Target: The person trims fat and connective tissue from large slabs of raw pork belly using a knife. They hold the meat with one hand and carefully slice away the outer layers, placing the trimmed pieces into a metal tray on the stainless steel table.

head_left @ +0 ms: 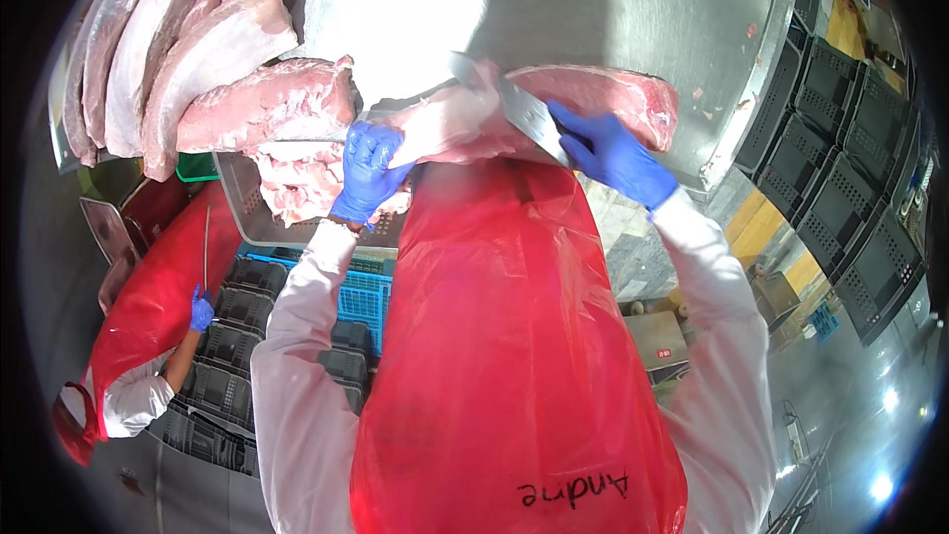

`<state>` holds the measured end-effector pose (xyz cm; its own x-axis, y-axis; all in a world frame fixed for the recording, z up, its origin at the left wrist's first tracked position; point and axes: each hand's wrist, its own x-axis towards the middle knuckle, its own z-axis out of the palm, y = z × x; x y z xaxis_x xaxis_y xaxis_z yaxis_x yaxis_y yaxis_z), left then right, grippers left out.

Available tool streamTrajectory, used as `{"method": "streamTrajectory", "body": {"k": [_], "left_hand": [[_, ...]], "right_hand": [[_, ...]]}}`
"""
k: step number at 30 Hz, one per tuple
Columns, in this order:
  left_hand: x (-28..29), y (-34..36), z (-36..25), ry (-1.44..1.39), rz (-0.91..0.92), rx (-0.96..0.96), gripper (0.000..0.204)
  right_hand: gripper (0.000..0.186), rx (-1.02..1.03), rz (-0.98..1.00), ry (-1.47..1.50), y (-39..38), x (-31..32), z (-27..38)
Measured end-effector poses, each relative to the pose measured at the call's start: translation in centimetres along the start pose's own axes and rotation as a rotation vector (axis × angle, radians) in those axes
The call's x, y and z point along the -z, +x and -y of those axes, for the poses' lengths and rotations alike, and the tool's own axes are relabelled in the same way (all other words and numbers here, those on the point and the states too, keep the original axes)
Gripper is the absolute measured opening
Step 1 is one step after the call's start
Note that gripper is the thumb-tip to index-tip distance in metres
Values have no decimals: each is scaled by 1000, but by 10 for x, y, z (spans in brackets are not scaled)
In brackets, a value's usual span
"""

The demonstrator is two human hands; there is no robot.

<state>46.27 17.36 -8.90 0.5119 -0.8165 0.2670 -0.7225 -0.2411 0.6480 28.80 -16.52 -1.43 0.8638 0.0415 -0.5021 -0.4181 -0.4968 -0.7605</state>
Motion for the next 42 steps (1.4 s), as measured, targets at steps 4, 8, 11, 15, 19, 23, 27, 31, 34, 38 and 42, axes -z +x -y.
{"method": "streamTrajectory", "body": {"k": [4, 8, 11, 15, 19, 23, 27, 31, 34, 38, 42], "left_hand": [[-7, -14, 4, -18, -35, 4, 50], [-7, -13, 8, 5, -3, 5, 52], [-2, -5, 9, 7, 11, 21, 53], [-4, -11, 10, -47, -7, 48, 53], [-9, -11, 17, -63, -35, 82, 57], [-7, -4, 26, -67, -55, 78, 61], [3, -4, 9, -67, -184, 313, 53], [5, -22, -6, -172, -252, 588, 51], [2, -26, -2, -299, -267, 716, 49], [7, -26, 2, -580, -276, 775, 44], [-7, -23, -9, -431, -180, 645, 42]], "right_hand": [[50, -98, 87, 144, -39, 4, -17], [50, -80, 37, -65, 29, -7, 26], [50, -28, -12, 9, 42, -33, 2], [51, 29, -36, 147, 5, -18, 22], [50, 47, -142, -96, 48, -54, 15], [50, 63, -164, -21, 72, -67, 24], [48, 116, -220, -13, 18, -53, 35], [48, 6, -217, -62, 22, -67, 38], [49, -17, -269, -166, 85, -98, 42], [49, 174, -385, -144, 74, -107, 32], [48, -25, -192, -116, -25, -28, 68]]}}
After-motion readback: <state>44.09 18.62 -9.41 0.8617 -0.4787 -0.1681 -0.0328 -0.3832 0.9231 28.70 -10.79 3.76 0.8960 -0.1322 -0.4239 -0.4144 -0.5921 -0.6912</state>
